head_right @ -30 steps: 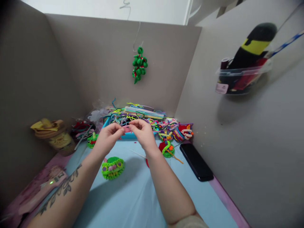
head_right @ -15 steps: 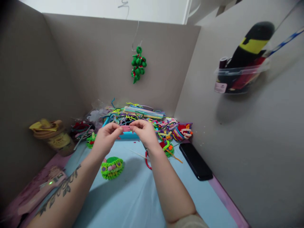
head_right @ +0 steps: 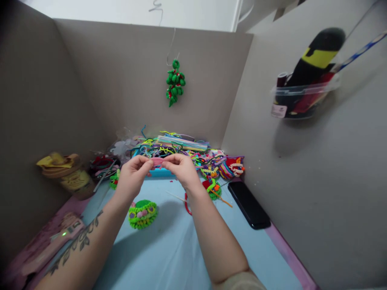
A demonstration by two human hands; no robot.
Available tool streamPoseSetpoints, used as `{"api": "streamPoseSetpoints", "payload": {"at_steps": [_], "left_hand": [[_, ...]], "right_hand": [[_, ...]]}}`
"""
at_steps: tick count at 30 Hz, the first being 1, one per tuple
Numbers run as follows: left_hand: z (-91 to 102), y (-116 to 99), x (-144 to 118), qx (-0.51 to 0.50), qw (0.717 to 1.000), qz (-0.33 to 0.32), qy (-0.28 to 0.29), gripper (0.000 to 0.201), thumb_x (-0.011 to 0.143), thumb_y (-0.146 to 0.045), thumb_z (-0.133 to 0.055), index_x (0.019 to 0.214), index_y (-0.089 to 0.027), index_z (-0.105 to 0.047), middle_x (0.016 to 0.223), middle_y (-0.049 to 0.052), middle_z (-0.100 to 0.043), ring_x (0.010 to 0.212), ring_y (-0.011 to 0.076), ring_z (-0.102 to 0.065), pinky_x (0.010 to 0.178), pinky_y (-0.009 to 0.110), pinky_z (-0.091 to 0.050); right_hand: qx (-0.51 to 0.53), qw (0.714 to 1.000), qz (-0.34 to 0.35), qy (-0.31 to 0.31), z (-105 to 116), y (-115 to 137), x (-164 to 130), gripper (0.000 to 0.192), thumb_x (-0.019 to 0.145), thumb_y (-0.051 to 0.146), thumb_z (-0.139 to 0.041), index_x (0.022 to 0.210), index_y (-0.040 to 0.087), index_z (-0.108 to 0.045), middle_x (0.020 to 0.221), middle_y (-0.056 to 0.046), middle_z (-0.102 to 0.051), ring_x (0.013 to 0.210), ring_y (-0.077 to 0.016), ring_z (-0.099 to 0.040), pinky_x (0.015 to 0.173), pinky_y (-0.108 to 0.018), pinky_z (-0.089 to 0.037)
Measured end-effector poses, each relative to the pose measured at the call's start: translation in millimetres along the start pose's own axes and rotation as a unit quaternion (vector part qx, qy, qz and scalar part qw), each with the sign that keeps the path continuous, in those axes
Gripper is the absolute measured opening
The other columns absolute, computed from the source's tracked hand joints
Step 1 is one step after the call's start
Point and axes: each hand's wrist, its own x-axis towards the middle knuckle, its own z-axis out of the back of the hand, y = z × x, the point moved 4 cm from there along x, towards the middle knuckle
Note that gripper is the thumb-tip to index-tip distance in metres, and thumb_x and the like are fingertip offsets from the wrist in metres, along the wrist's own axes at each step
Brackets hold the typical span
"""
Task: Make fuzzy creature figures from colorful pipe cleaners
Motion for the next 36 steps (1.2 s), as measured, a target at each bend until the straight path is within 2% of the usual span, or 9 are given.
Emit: {"api": "streamPoseSetpoints", "payload": {"at_steps": [3, 8, 12, 20, 31, 36], "left_hand": [[0.0, 0.3, 0.2, -0.001, 1.000, -0.002, 0.003, 0.018, 0.077, -0.033, -0.059, 0.068, -0.017, -0.058, 0.061, -0.003, -0.055, 0.056, 0.0099, -0.049, 0.051, 0.020, -0.040], [2.1, -0.6, -0.9, 0.054, 0.998, -0.023, 0.007, 0.020, 0.079, -0.033, -0.057, 0.068, -0.017, -0.058, 0.062, -0.003, -0.055, 0.057, 0.0102, -0.049, 0.054, 0.021, -0.039], [3.3, -2.3, -1.4, 0.079, 0.996, -0.037, 0.006, 0.020, 0.080, -0.033, -0.055, 0.067, -0.017, -0.057, 0.063, -0.002, -0.055, 0.059, 0.0107, -0.049, 0.056, 0.022, -0.039], [2.8, 4.0, 0.1, -0.008, 1.000, -0.005, -0.005, 0.019, 0.077, -0.035, -0.059, 0.070, -0.017, -0.060, 0.064, -0.001, -0.057, 0.057, 0.0112, -0.051, 0.053, 0.022, -0.040], [3.8, 3.6, 1.1, -0.032, 0.999, 0.011, -0.014, 0.018, 0.076, -0.032, -0.061, 0.068, -0.016, -0.058, 0.061, -0.002, -0.055, 0.054, 0.0094, -0.049, 0.049, 0.020, -0.041], [4.9, 2.7, 1.3, -0.023, 1.000, 0.005, -0.021, 0.018, 0.076, -0.032, -0.061, 0.067, -0.016, -0.058, 0.061, -0.002, -0.055, 0.054, 0.0095, -0.049, 0.049, 0.020, -0.042]], "right_hand": [[0.008, 1.000, 0.001, 0.006, -0.2, -2.7, 1.0, 0.021, 0.061, 0.033, -0.074, 0.072, 0.017, -0.066, 0.063, 0.000, -0.065, 0.052, -0.0099, -0.052, 0.046, -0.021, -0.035], [0.000, 1.000, 0.026, -0.007, -0.9, -1.5, 0.9, 0.025, 0.068, 0.041, -0.068, 0.072, 0.017, -0.063, 0.061, 0.001, -0.058, 0.050, -0.0086, -0.046, 0.044, -0.021, -0.035], [-0.005, 1.000, 0.023, -0.001, -3.1, -0.5, -0.3, 0.027, 0.067, 0.039, -0.069, 0.080, 0.017, -0.061, 0.065, 0.001, -0.059, 0.054, -0.0094, -0.048, 0.044, -0.020, -0.036], [-0.056, 0.995, 0.080, -0.014, -0.7, 12.2, -5.5, 0.015, 0.069, 0.027, -0.065, 0.082, 0.019, -0.066, 0.055, 0.004, -0.048, 0.049, -0.0087, -0.039, 0.047, -0.023, -0.030], [-0.094, 0.990, 0.100, -0.007, 0.7, 10.5, -5.0, 0.014, 0.071, 0.021, -0.061, 0.083, 0.018, -0.069, 0.063, 0.001, -0.057, 0.057, -0.0107, -0.048, 0.054, -0.024, -0.036], [-0.090, 0.992, 0.089, -0.012, 0.1, 9.2, -4.3, 0.014, 0.071, 0.023, -0.063, 0.083, 0.019, -0.069, 0.066, 0.000, -0.062, 0.058, -0.0115, -0.051, 0.055, -0.024, -0.038]]}}
